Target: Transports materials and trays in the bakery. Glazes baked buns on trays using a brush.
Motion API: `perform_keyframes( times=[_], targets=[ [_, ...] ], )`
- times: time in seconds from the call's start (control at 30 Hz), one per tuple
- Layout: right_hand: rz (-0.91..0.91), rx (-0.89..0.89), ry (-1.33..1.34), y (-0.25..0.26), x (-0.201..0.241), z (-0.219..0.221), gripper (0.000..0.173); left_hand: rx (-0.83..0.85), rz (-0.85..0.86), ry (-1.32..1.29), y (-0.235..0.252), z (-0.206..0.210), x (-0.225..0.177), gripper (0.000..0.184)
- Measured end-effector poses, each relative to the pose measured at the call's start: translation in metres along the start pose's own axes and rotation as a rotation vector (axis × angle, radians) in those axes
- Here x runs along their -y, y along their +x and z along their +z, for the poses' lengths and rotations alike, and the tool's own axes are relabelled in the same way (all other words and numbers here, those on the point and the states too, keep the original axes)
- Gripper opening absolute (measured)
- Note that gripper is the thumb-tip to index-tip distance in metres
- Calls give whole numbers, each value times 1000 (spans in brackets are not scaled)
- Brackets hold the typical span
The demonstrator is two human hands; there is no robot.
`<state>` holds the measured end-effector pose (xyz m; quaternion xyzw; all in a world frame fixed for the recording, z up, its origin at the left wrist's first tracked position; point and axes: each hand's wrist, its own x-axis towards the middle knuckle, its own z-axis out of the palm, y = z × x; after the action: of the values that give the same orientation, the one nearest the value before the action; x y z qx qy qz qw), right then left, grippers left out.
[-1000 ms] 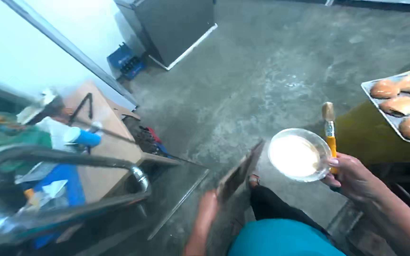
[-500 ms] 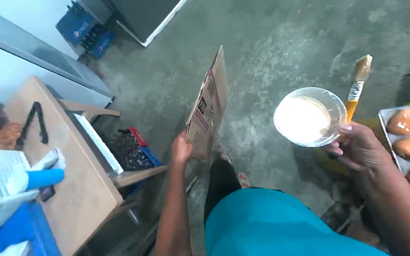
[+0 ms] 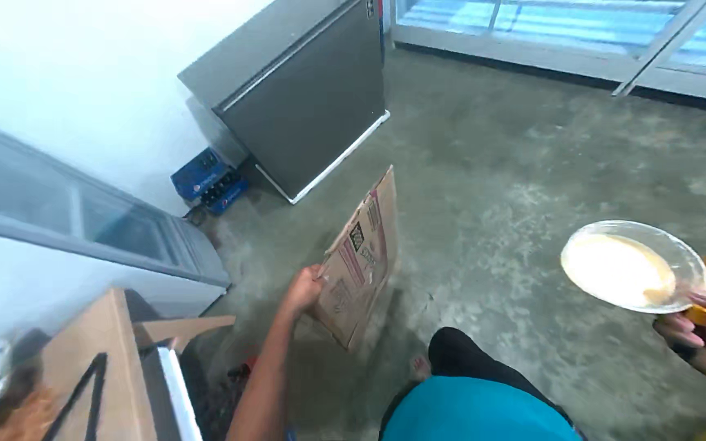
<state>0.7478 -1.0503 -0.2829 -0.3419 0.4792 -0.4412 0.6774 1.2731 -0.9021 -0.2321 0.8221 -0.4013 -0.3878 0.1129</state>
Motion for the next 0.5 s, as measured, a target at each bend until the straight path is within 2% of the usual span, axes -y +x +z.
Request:
perform_keyframes(
  times=[0.13,0.23,0.33,0.43,0.5],
  targets=[
    [9,20,20,109,4,65,36,-177,23,-241,85,-116,-33,28],
    [3,58,0,204,0,118,30,-389,33,-399,154,-201,-46,25],
    [9,99,-5,297,15,189,27,-639,36,-630,218,-287,-61,24],
    [12,139,-7,371,44,264,24,-888,-5,-868,278,-356,-79,28],
    [-11,197,4,414,60,308,15,-1040,12,-1063,330,-389,-89,30]
  ],
)
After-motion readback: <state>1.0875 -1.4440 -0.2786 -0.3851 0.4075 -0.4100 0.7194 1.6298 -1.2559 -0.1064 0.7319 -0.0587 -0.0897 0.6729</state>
